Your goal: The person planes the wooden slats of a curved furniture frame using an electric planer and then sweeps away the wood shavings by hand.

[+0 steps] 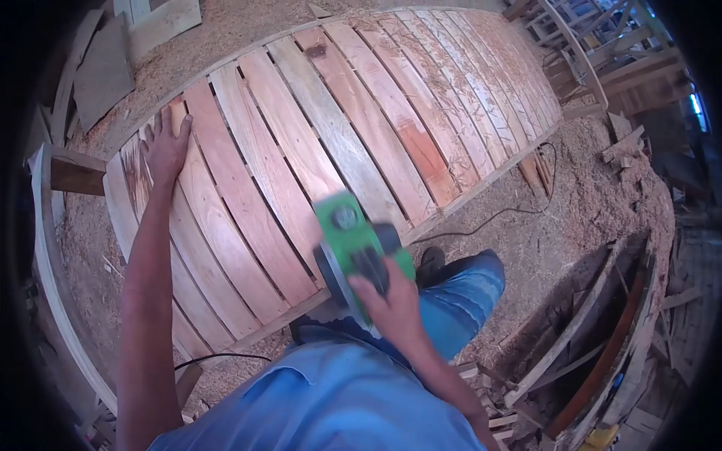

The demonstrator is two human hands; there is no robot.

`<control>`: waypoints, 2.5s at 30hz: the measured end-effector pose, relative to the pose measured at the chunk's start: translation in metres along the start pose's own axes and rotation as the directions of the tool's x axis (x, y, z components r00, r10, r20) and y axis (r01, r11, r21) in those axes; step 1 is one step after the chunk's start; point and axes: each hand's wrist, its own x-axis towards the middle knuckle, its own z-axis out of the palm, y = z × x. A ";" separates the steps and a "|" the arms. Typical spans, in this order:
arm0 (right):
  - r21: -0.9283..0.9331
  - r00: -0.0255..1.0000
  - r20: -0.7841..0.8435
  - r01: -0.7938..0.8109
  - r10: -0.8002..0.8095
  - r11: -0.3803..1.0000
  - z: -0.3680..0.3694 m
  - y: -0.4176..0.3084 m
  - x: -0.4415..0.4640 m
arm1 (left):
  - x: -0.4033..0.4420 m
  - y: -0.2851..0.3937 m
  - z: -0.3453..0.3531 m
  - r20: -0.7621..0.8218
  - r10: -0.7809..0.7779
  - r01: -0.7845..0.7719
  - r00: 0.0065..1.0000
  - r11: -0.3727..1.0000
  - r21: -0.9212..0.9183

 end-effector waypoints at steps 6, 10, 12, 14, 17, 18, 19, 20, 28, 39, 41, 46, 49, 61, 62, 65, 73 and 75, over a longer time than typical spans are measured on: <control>0.072 0.993 0.014 -0.117 0.116 0.991 0.009 0.005 -0.027 | -0.003 0.003 -0.002 -0.003 -0.014 0.014 1.000 1.000 -0.002; 0.047 0.999 -0.037 -0.009 0.011 0.999 0.031 -0.015 0.030 | -0.004 0.006 -0.011 0.015 -0.019 0.019 1.000 1.000 -0.021; 0.054 0.999 -0.044 0.019 -0.017 0.998 0.042 -0.033 0.065 | -0.004 0.007 -0.012 0.025 -0.030 0.030 0.999 0.999 -0.035; 0.074 0.999 -0.029 0.029 -0.027 0.997 0.051 -0.058 0.100 | -0.004 0.008 -0.013 0.024 -0.033 0.033 0.999 0.999 -0.033; 0.037 0.981 -0.087 0.174 -0.171 0.984 0.069 -0.077 0.156 | -0.006 0.012 -0.018 0.039 -0.039 0.040 0.998 0.998 -0.045; 0.036 0.981 -0.084 0.178 -0.175 0.983 0.074 -0.083 0.174 | -0.005 0.011 -0.020 0.039 -0.041 0.043 0.998 0.998 -0.047; 0.036 0.980 -0.081 0.184 -0.181 0.982 0.079 -0.090 0.191 | -0.005 0.011 -0.019 0.040 -0.040 0.043 0.998 0.998 -0.052; 0.035 0.980 -0.076 0.188 -0.185 0.982 0.084 -0.098 0.205 | -0.005 0.010 -0.018 0.039 -0.037 0.039 0.999 0.998 -0.053; -0.001 0.950 -0.087 0.300 -0.299 0.954 0.123 -0.157 0.325 | -0.002 0.012 -0.021 0.019 -0.031 0.032 0.999 0.996 -0.081; 0.015 0.936 -0.030 0.353 -0.352 0.936 0.158 -0.240 0.436 | -0.002 0.011 -0.015 -0.013 -0.037 0.036 0.999 0.998 -0.057; 0.014 0.949 -0.006 0.315 -0.315 0.949 0.151 -0.209 0.413 | -0.004 0.008 -0.013 0.001 -0.023 0.023 1.000 0.999 -0.040; -0.179 0.937 -0.132 0.299 -0.324 0.937 0.091 -0.113 0.277 | -0.002 0.005 -0.004 -0.003 -0.002 0.002 1.000 1.000 -0.021; -0.091 0.940 -0.140 0.300 -0.311 0.950 0.035 -0.057 0.163 | -0.001 0.002 -0.005 0.006 -0.006 0.006 1.000 1.000 -0.018; 0.004 0.992 -0.071 -0.107 0.107 0.994 -0.055 0.008 0.042 | -0.002 0.007 -0.011 0.059 -0.003 0.004 0.998 1.000 -0.009; -0.020 0.993 -0.095 -0.074 0.072 0.997 -0.049 0.007 0.056 | -0.003 0.008 -0.014 0.061 0.001 -0.001 0.998 1.000 -0.009; -0.064 0.993 -0.115 -0.020 0.013 0.998 -0.033 -0.004 0.095 | -0.004 0.010 -0.014 0.069 0.003 -0.002 0.998 1.000 -0.011; -0.052 0.989 -0.097 0.108 -0.112 0.993 0.002 -0.057 0.196 | -0.004 0.009 -0.014 0.053 0.001 0.000 0.999 1.000 -0.017; -0.065 0.981 -0.104 0.155 -0.161 0.986 0.013 -0.061 0.224 | -0.004 0.010 -0.015 0.056 0.000 0.001 0.998 1.000 -0.019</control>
